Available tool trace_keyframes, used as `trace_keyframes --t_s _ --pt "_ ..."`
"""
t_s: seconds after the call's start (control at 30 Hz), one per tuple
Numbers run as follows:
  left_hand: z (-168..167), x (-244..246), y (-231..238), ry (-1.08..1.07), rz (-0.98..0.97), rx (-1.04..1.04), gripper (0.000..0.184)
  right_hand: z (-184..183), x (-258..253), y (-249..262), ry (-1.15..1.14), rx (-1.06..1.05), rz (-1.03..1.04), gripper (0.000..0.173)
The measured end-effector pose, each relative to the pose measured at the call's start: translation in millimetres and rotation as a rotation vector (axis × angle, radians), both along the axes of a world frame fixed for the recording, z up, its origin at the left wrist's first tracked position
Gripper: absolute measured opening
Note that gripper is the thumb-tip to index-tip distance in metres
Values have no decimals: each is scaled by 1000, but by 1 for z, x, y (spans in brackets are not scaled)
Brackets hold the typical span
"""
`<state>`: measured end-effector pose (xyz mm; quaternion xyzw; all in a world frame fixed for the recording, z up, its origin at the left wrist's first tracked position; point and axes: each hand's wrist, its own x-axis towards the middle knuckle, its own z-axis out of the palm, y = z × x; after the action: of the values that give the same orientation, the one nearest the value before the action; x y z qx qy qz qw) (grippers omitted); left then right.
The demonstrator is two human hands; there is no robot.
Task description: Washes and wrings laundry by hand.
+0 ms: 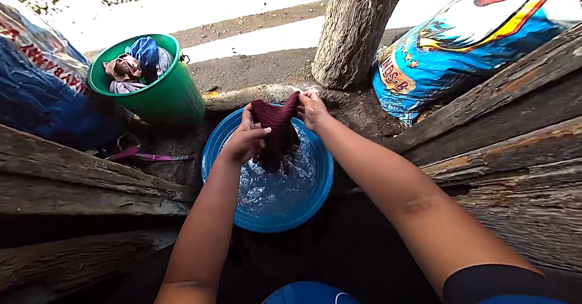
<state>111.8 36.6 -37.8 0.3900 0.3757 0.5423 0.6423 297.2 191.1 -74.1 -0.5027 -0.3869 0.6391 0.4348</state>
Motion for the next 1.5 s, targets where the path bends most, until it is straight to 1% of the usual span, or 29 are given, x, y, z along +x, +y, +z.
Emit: trace_keyframes --t_s 0.07,0.13,0.17,0.2,0.27,0.4,0.5,0.57,0.6,0.63,0.67,0.73,0.8,0.83,0.87,0.93,0.97,1.03,1.1,1.13,1.17,1.2,1.23,1.27,1.3,1.33,1.4,1.43,1.5 --pt "-10 6 5 -246 51 31 72 -6 -9 -15 -116 -138 86 68" --pt "-17 8 8 -390 39 29 73 -15 -18 -26 -129 -278 258 88" --pt "-20 9 9 -421 28 19 74 -20 -21 -31 -108 -332 353 98" --pt "-23 10 10 -438 15 13 74 -26 -23 -33 -72 -361 437 104" --pt "-24 11 11 -463 -2 26 75 -32 -31 -38 2 -381 476 102" --pt "-24 10 10 -521 -4 83 71 -23 -43 -54 179 -342 286 79" --pt "-22 4 11 -537 5 170 65 0 -44 -43 213 -304 223 60" --pt "-18 0 10 -519 51 201 57 26 -38 -28 166 -279 227 53" --pt "-14 -2 10 -478 100 192 55 40 -31 -21 106 -278 269 57" --pt "-9 -5 11 -402 168 148 55 51 -22 -14 -10 -254 343 59" --pt "-1 -11 13 -271 215 75 54 61 -14 -9 -186 -176 454 59" --pt "19 -15 16 -13 315 -150 54 78 5 -1 -574 112 791 61" --pt "33 -14 16 174 349 -287 55 96 13 -6 -925 361 1094 61" --pt "35 -12 16 241 351 -295 58 104 11 -13 -1058 434 1197 56" --pt "35 -10 16 313 352 -286 61 112 6 -20 -1186 479 1262 47" --pt "31 -12 17 486 311 -258 72 120 -3 -29 -1377 520 1291 30" --pt "30 -13 17 566 290 -254 75 124 -4 -28 -1403 525 1265 25" --pt "31 -14 18 679 288 -269 72 125 3 -20 -1288 573 1165 24" --pt "32 -18 18 693 369 -259 58 113 17 -3 -975 693 1048 28" --pt "31 -20 19 654 437 -238 46 102 21 3 -749 718 973 27" --pt "30 -20 20 579 506 -222 35 90 21 4 -475 691 893 21" --pt "27 -17 22 471 571 -215 30 79 16 0 -181 640 811 17" --pt "22 -12 24 343 627 -226 32 69 6 -8 91 587 728 14" --pt "16 -6 26 199 662 -259 38 62 -7 -21 289 566 654 10" --pt "8 1 29 41 672 -306 45 60 -21 -37 368 590 588 8" --pt "-2 9 30 -104 655 -360 52 59 -34 -57 341 647 539 8" --pt "-19 26 31 -305 640 -409 58 54 -57 -89 221 790 500 10" --pt "-22 32 31 -401 640 -395 57 49 -67 -101 109 872 478 12" --pt "-15 42 26 -561 673 -426 46 35 -79 -111 -85 979 394 22"
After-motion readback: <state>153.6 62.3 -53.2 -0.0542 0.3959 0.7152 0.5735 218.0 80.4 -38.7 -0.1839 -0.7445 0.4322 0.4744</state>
